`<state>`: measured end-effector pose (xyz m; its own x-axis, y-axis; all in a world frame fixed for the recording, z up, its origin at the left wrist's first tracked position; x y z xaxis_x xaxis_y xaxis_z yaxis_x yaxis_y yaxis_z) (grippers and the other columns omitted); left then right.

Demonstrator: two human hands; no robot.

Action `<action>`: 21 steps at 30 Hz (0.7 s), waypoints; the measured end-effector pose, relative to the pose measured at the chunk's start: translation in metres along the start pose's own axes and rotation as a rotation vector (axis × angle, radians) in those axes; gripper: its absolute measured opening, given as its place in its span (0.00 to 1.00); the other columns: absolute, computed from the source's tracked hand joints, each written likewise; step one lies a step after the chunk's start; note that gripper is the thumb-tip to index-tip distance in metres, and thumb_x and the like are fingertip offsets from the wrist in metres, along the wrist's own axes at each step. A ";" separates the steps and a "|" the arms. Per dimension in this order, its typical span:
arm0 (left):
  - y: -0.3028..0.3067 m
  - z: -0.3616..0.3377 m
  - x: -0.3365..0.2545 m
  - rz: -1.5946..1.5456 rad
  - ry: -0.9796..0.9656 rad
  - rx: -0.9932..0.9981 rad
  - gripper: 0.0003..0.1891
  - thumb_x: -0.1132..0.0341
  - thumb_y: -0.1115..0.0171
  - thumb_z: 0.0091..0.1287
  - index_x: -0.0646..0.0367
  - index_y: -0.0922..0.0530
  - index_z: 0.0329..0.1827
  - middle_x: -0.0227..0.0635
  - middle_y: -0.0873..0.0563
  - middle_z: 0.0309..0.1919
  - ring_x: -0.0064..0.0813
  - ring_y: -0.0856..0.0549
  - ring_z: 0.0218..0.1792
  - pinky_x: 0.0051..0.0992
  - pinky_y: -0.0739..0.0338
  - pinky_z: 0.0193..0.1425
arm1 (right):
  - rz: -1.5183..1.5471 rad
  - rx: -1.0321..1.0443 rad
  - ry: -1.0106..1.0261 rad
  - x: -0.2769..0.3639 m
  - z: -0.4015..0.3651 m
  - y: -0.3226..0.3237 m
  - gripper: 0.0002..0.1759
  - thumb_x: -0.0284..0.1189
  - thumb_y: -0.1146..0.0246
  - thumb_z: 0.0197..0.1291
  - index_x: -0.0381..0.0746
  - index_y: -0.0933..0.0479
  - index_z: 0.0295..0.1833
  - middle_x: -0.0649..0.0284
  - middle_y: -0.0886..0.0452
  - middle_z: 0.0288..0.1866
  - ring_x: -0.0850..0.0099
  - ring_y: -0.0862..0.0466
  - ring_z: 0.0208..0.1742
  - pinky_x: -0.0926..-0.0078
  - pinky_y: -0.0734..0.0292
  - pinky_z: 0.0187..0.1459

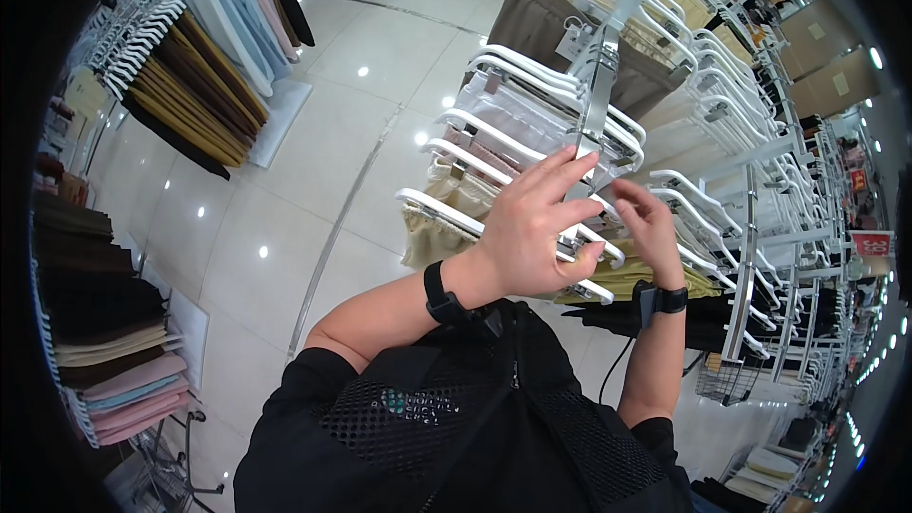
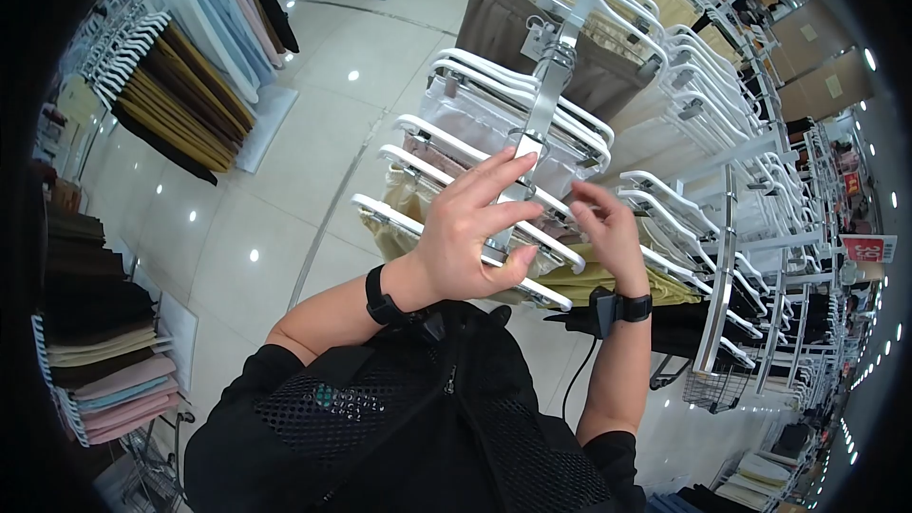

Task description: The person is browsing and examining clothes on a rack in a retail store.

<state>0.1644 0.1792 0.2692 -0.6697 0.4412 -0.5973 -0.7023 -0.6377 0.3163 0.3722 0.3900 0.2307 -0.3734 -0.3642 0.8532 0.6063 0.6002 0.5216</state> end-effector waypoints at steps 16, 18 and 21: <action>0.000 -0.001 0.002 -0.021 0.003 -0.002 0.18 0.62 0.23 0.55 0.59 0.07 0.48 0.52 0.16 0.75 0.62 0.19 0.77 0.50 0.20 0.77 | -0.654 -0.309 0.227 -0.002 0.076 0.001 0.19 0.30 0.25 0.70 0.38 0.12 0.64 0.51 0.12 0.60 0.48 0.11 0.58 0.56 0.17 0.60; 0.000 0.000 0.002 -0.012 -0.003 0.005 0.18 0.62 0.23 0.55 0.59 0.07 0.48 0.53 0.16 0.75 0.63 0.19 0.77 0.50 0.20 0.77 | -0.644 -0.307 0.186 -0.002 0.078 -0.001 0.19 0.30 0.25 0.69 0.38 0.12 0.63 0.52 0.11 0.59 0.49 0.11 0.56 0.56 0.17 0.58; 0.000 0.000 0.002 -0.012 -0.004 0.009 0.18 0.62 0.23 0.54 0.59 0.07 0.48 0.54 0.16 0.75 0.63 0.19 0.77 0.51 0.20 0.77 | -0.626 -0.272 0.190 -0.013 0.080 -0.001 0.18 0.30 0.26 0.70 0.38 0.11 0.62 0.52 0.11 0.55 0.49 0.10 0.51 0.56 0.16 0.55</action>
<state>0.1632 0.1803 0.2681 -0.6621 0.4515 -0.5981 -0.7124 -0.6268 0.3155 0.3204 0.4509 0.2185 -0.5949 -0.7157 0.3658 0.4814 0.0472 0.8752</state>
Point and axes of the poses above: each hand's wrist, its own z-axis towards the middle knuckle, its own y-axis out of the back of the hand, x = y × z, the point moved 1 cm from there along z, towards the middle knuckle
